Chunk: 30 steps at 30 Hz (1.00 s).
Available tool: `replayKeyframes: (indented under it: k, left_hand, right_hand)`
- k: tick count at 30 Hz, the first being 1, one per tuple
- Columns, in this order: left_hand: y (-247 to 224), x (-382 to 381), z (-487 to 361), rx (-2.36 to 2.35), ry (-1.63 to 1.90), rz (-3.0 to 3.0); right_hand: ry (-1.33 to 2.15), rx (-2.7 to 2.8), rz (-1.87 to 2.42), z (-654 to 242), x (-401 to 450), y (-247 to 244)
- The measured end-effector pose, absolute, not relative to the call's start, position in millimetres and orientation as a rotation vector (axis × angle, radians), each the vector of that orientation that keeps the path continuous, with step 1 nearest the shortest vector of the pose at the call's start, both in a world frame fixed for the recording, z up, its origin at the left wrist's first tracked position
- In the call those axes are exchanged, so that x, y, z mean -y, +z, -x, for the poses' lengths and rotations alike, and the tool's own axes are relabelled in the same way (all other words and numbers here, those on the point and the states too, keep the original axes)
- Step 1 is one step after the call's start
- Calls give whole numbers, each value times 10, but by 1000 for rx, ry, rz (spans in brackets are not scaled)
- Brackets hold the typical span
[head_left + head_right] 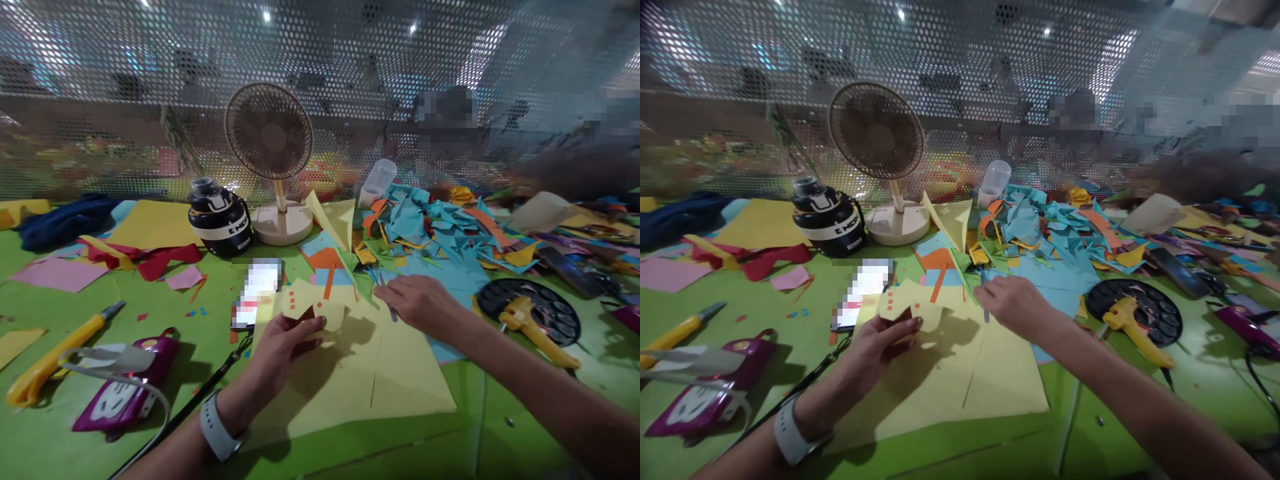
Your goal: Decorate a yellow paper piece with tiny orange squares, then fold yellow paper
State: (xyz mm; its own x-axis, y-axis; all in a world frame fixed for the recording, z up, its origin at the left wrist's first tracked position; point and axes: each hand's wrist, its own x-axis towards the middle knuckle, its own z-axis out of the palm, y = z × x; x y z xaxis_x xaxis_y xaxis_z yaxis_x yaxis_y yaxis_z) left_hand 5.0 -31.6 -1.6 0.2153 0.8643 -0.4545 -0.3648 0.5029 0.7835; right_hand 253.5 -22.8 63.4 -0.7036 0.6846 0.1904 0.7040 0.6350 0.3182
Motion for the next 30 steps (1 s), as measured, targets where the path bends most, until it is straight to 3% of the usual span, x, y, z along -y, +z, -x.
replayKeyframes:
  k: [5,11,15,19,24,30]
  left_hand:
    - [-50,346,-70,-1144,925,-618]
    - [-39,326,-81,-1164,953,-599]
    - [24,327,-77,-1197,927,-548]
    - [41,346,-64,-1210,880,-588]
    - [-1,340,-76,-1194,885,-625]
    - [31,346,-91,-1192,910,-643]
  right_hand:
    - [-475,2837,1320,-2731,377,179]
    - [-508,2492,1558,-3406,760,347]
    - [-640,2021,2246,-4220,1146,411]
    - [-401,1920,2532,-4738,1346,216]
    - [-378,1957,2491,-4735,1256,57]
    - [-267,1777,2637,-4492,1116,284]
